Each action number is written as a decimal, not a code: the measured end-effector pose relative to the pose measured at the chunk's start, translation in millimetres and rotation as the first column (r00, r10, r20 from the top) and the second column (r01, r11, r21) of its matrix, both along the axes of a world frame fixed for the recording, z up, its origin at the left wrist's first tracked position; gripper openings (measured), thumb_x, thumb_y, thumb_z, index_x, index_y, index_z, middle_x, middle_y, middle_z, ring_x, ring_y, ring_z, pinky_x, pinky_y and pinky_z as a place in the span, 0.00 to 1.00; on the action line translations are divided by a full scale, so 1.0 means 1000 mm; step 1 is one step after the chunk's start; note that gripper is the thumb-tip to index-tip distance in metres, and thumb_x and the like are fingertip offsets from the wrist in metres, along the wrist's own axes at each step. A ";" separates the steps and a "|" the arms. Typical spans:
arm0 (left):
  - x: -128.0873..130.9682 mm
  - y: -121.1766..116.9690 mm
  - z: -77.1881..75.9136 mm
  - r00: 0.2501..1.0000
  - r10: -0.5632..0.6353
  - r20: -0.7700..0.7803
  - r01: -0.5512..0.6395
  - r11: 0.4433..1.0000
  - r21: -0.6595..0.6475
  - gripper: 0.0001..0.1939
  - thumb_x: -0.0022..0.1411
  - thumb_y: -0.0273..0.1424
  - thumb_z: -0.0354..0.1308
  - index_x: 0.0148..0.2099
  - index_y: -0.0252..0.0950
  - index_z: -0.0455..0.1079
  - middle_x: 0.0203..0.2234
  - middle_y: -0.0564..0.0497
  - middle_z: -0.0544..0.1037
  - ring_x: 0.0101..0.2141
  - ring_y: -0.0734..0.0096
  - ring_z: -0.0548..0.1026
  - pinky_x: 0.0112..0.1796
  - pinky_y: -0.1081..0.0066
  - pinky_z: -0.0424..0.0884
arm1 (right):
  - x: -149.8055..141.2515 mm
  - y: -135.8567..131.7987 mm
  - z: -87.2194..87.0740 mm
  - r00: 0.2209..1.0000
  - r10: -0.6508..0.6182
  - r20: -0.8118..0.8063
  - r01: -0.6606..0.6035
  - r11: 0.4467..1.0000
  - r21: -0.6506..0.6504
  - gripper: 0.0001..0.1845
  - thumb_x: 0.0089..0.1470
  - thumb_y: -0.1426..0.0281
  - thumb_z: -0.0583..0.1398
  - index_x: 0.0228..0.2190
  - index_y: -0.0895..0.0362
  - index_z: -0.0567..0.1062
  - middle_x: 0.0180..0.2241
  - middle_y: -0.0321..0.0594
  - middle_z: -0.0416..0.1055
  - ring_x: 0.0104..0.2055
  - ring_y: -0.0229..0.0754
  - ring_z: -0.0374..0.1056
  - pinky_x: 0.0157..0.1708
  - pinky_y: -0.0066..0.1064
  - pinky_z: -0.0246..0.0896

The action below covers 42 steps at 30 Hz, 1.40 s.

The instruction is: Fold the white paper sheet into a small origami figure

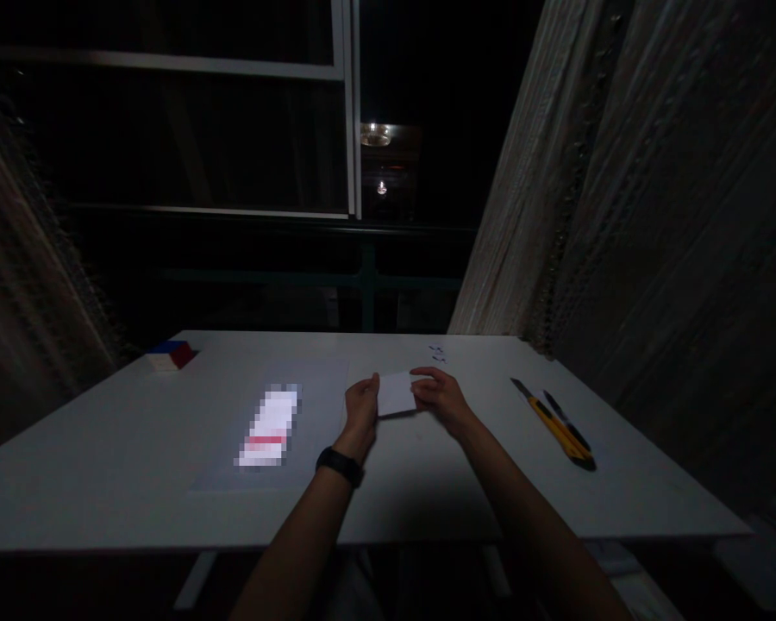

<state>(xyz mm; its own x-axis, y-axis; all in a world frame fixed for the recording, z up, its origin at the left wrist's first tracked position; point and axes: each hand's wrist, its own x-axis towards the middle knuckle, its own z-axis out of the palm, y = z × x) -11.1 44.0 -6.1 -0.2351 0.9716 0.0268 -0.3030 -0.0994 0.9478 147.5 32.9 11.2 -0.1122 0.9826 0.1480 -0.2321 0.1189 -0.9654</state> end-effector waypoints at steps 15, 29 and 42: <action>0.001 0.002 -0.001 0.997 -0.064 0.034 0.065 0.998 -0.020 0.24 0.38 0.47 0.63 0.25 0.28 0.70 0.19 0.48 0.72 0.21 0.72 0.67 0.24 0.72 0.60 | 0.002 0.000 0.003 1.000 0.021 -0.010 -0.021 1.000 0.003 0.28 0.32 0.69 0.67 0.40 0.53 0.70 0.29 0.37 0.73 0.25 0.39 0.68 0.25 0.30 0.63; 0.000 -0.002 0.003 0.993 -0.080 0.081 0.082 0.997 -0.015 0.23 0.38 0.46 0.64 0.25 0.28 0.70 0.17 0.49 0.71 0.20 0.74 0.66 0.24 0.72 0.60 | 0.001 0.001 0.002 0.999 0.033 -0.009 -0.033 0.999 -0.007 0.25 0.32 0.69 0.67 0.38 0.55 0.72 0.30 0.39 0.74 0.27 0.40 0.69 0.26 0.31 0.64; -0.001 -0.002 0.003 0.995 -0.057 0.079 0.058 0.998 -0.011 0.24 0.37 0.47 0.64 0.23 0.28 0.69 0.17 0.49 0.71 0.20 0.74 0.66 0.24 0.73 0.60 | 0.002 -0.003 0.005 1.000 -0.003 -0.023 0.002 1.000 -0.016 0.24 0.32 0.67 0.67 0.37 0.56 0.73 0.30 0.40 0.75 0.26 0.40 0.69 0.25 0.32 0.64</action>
<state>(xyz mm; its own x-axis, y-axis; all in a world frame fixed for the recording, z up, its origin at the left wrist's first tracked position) -12.5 41.9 -3.5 -0.1797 0.9837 -0.0024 -0.3814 -0.0675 0.9219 149.1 30.3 16.2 -0.1066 0.9851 0.1352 -0.2536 0.1045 -0.9616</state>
